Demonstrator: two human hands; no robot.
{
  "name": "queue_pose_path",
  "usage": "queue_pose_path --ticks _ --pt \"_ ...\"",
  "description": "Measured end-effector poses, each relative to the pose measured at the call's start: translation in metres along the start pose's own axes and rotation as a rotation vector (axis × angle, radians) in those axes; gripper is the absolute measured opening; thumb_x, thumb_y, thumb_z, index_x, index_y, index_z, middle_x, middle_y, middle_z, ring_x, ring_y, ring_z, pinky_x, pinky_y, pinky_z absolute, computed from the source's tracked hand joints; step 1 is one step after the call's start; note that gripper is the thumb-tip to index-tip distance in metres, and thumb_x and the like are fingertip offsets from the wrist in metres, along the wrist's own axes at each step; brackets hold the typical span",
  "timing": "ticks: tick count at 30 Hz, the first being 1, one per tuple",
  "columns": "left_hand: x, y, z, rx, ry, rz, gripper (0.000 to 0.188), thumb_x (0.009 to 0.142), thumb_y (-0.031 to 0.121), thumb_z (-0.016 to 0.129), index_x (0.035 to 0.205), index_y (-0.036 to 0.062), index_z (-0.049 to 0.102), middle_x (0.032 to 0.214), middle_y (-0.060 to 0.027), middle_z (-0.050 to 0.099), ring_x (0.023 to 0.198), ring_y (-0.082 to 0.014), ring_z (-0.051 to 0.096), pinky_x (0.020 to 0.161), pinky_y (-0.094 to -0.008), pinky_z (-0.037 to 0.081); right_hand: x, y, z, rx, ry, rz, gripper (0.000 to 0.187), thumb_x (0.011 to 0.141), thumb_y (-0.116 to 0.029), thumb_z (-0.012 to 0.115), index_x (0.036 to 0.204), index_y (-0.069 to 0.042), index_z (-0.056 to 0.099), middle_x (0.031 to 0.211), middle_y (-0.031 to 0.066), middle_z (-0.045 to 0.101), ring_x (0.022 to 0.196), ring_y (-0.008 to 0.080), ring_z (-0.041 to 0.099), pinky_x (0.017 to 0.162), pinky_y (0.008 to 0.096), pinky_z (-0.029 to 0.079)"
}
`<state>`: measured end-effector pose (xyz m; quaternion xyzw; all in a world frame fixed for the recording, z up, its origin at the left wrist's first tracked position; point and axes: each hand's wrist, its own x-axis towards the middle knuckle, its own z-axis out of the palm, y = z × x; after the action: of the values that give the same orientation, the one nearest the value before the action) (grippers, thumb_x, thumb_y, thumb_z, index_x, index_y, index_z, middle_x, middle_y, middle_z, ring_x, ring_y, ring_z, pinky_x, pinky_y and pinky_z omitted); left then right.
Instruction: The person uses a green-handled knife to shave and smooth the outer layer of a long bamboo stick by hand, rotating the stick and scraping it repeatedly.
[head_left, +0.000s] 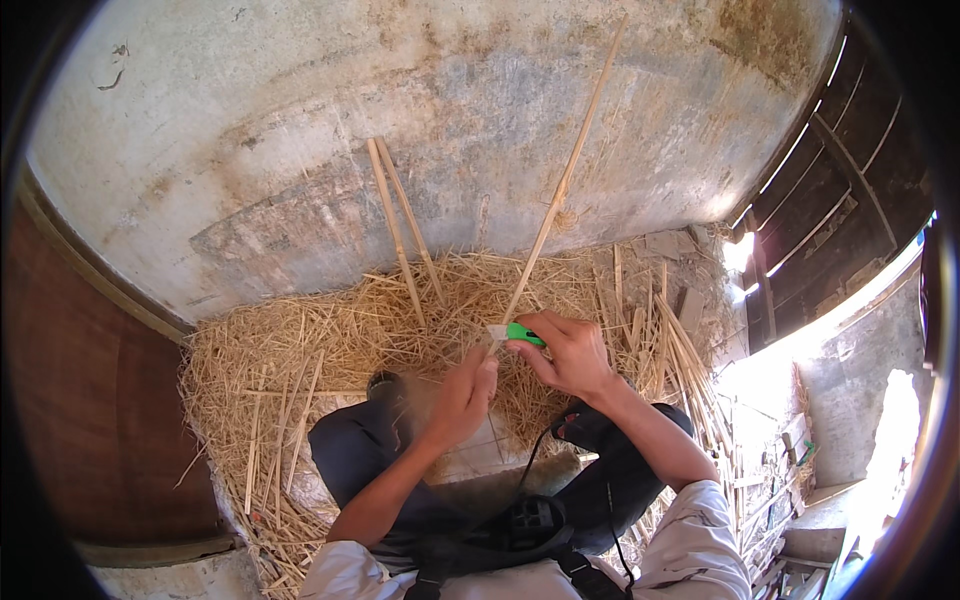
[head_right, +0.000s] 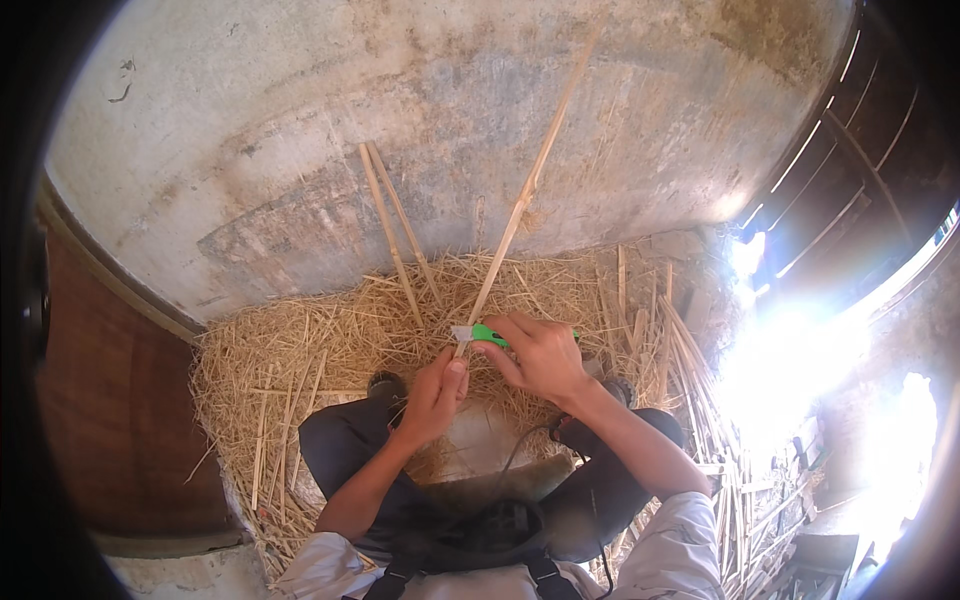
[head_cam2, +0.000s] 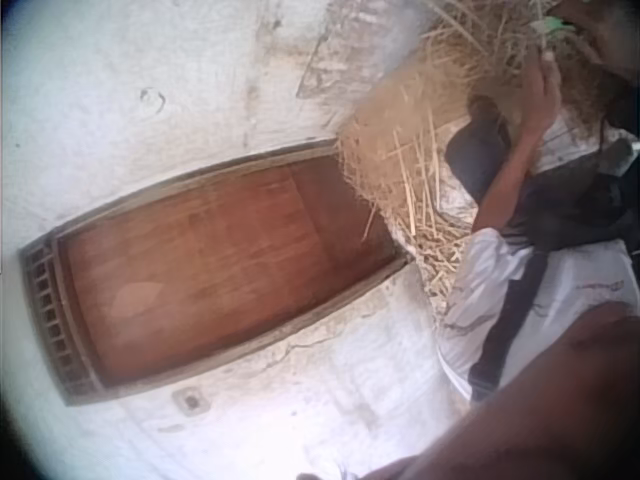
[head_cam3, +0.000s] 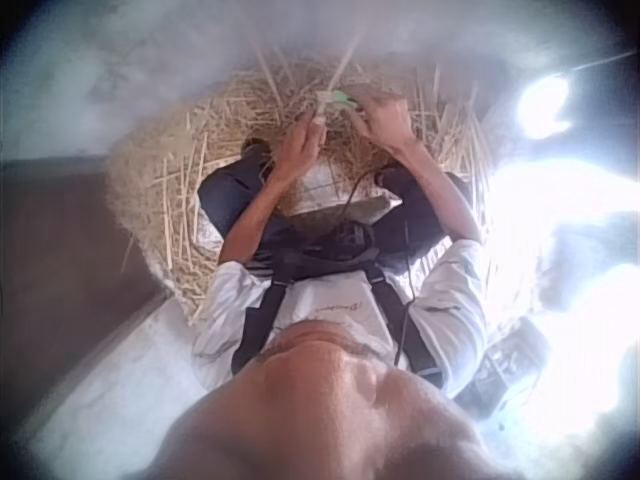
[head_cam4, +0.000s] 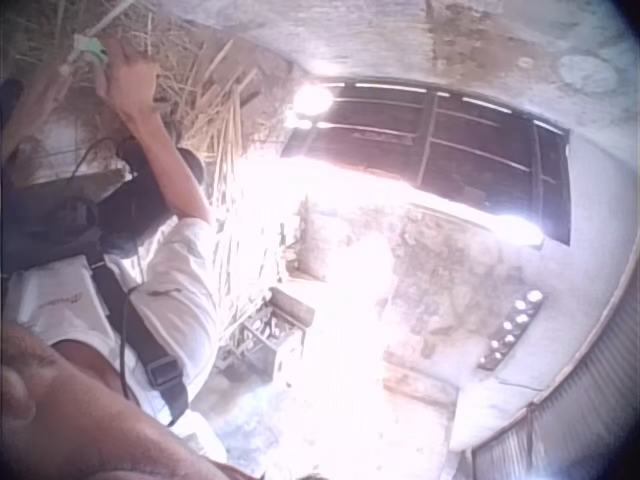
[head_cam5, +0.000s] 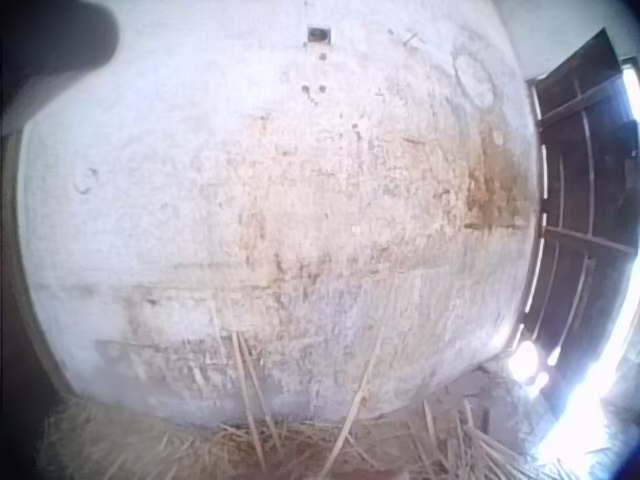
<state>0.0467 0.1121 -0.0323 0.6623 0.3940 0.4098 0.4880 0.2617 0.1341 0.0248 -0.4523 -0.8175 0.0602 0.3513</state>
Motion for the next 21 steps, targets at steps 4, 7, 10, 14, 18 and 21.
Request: queue_pose_path --ticks 4,7,10,14,18,21 --pt "-0.001 -0.006 0.0 0.013 0.003 0.002 0.031 0.118 0.029 0.043 0.105 0.0022 0.053 0.067 -0.0072 0.051 0.057 -0.0185 0.051 0.059 -0.0382 0.041 0.003 0.001 -0.005 -0.024 0.045 0.053 0.026 0.094 -0.024 0.083 0.112 -0.006 0.076 0.097 0.0119 0.078 0.073 0.0313 0.075 0.063 0.0388 0.058" --pt "-0.002 -0.003 0.0 0.011 0.006 -0.011 0.031 0.118 0.029 0.044 0.103 0.0028 0.052 0.066 -0.0082 0.051 0.057 -0.0196 0.052 0.058 -0.0388 0.041 0.004 0.01 -0.006 -0.045 0.087 0.067 0.026 0.096 -0.026 0.082 0.113 -0.007 0.077 0.095 0.0112 0.078 0.07 0.0302 0.074 0.061 0.0384 0.058" --pt "-0.002 -0.003 -0.001 0.054 0.006 -0.01 0.03 0.118 0.028 0.045 0.101 0.0033 0.051 0.066 -0.0089 0.051 0.056 -0.0205 0.052 0.057 -0.0395 0.041 0.006 0.015 -0.008 -0.076 0.139 0.015 0.027 0.097 -0.029 0.08 0.114 -0.008 0.077 0.092 0.0098 0.078 0.064 0.0279 0.073 0.056 0.0377 0.056" --pt "-0.004 -0.001 0.003 0.096 -0.006 -0.028 0.031 0.117 0.03 0.047 0.101 0.0036 0.05 0.066 -0.0106 0.052 0.056 -0.0242 0.053 0.057 -0.0417 0.041 0.008 0.037 -0.014 -0.149 0.166 0.134 0.029 0.099 -0.03 0.079 0.115 -0.007 0.078 0.095 0.012 0.079 0.066 0.0299 0.073 0.059 0.0389 0.057" --pt "-0.009 -0.003 0.008 0.177 -0.035 0.01 0.032 0.117 0.032 0.048 0.103 0.0038 0.05 0.066 -0.0133 0.052 0.055 -0.0288 0.053 0.057 -0.0444 0.042 0.026 0.066 -0.045 -0.188 0.322 0.163 0.03 0.102 -0.031 0.075 0.115 -0.004 0.077 0.091 0.0151 0.078 0.07 0.0313 0.074 0.064 0.0399 0.057" --pt "-0.006 0.001 0.009 0.173 -0.058 -0.042 0.032 0.117 0.033 0.049 0.104 0.0039 0.05 0.066 -0.0139 0.052 0.056 -0.0307 0.055 0.058 -0.0452 0.042 0.018 0.059 -0.046 -0.111 0.193 0.347 0.03 0.102 -0.03 0.074 0.115 -0.003 0.076 0.085 0.0164 0.075 0.072 0.0263 0.074 0.065 0.0379 0.055"
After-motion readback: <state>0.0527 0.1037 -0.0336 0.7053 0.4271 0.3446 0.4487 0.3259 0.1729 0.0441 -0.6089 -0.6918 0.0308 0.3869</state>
